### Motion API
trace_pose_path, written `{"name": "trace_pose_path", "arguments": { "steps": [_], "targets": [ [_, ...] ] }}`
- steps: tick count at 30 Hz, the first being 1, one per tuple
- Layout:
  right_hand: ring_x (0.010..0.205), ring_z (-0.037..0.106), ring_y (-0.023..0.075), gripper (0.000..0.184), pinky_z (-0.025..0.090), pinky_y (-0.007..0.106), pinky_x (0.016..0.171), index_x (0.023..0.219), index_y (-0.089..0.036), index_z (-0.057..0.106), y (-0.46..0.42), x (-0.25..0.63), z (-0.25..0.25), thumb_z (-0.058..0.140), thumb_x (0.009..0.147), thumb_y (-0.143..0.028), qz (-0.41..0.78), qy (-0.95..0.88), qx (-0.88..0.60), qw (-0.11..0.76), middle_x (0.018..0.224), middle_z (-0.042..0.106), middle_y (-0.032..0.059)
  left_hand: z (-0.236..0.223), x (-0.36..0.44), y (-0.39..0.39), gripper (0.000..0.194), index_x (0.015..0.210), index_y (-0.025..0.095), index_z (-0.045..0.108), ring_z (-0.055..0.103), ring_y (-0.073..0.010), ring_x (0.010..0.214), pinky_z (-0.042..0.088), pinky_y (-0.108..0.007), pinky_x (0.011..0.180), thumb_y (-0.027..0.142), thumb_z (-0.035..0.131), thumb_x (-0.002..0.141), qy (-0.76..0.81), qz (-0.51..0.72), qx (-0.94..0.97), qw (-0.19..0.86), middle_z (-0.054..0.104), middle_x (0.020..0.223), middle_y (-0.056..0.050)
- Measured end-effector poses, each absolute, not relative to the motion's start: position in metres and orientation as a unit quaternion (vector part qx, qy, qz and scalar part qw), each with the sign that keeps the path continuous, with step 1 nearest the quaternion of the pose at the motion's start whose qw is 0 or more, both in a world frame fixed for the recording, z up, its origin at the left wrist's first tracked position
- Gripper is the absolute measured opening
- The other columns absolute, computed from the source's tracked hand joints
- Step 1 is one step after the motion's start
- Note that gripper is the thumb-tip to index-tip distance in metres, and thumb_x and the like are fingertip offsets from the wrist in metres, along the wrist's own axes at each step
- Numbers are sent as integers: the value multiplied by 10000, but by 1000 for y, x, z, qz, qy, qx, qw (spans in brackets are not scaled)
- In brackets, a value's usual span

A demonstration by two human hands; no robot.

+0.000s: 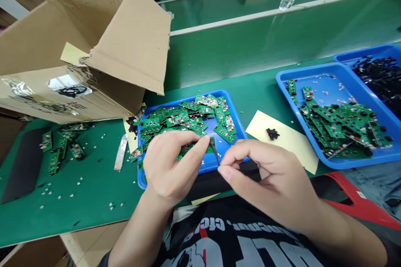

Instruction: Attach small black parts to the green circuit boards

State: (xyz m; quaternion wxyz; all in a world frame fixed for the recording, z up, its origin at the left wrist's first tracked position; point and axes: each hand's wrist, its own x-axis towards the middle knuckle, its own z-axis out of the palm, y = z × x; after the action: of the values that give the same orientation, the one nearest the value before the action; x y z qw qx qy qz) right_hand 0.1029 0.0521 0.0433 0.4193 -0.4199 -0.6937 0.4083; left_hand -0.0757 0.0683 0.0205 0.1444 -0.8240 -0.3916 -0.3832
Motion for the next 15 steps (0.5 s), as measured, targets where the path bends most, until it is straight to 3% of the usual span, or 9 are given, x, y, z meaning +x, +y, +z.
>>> {"name": "trace_pose_path", "arguments": {
  "steps": [11,15],
  "targets": [
    [493,555,81,125,415,167,412,674,-197,610,59,112,40,588,777,-129,418,-660,-462,420,594,622,-27,16,-83,64,216,878,215,686,637,-156,694,516,-286,603,63,617,741,-383,-438,-802,137,694,786,-39],
    [548,588,94,108,459,176,470,695,-197,628,66,115,38,596,783,-143,401,-668,-465,420,628,645,-16,17,-82,63,170,838,215,682,635,-149,679,512,-285,598,79,625,755,-370,-453,-802,126,689,773,-31]
  ]
}}
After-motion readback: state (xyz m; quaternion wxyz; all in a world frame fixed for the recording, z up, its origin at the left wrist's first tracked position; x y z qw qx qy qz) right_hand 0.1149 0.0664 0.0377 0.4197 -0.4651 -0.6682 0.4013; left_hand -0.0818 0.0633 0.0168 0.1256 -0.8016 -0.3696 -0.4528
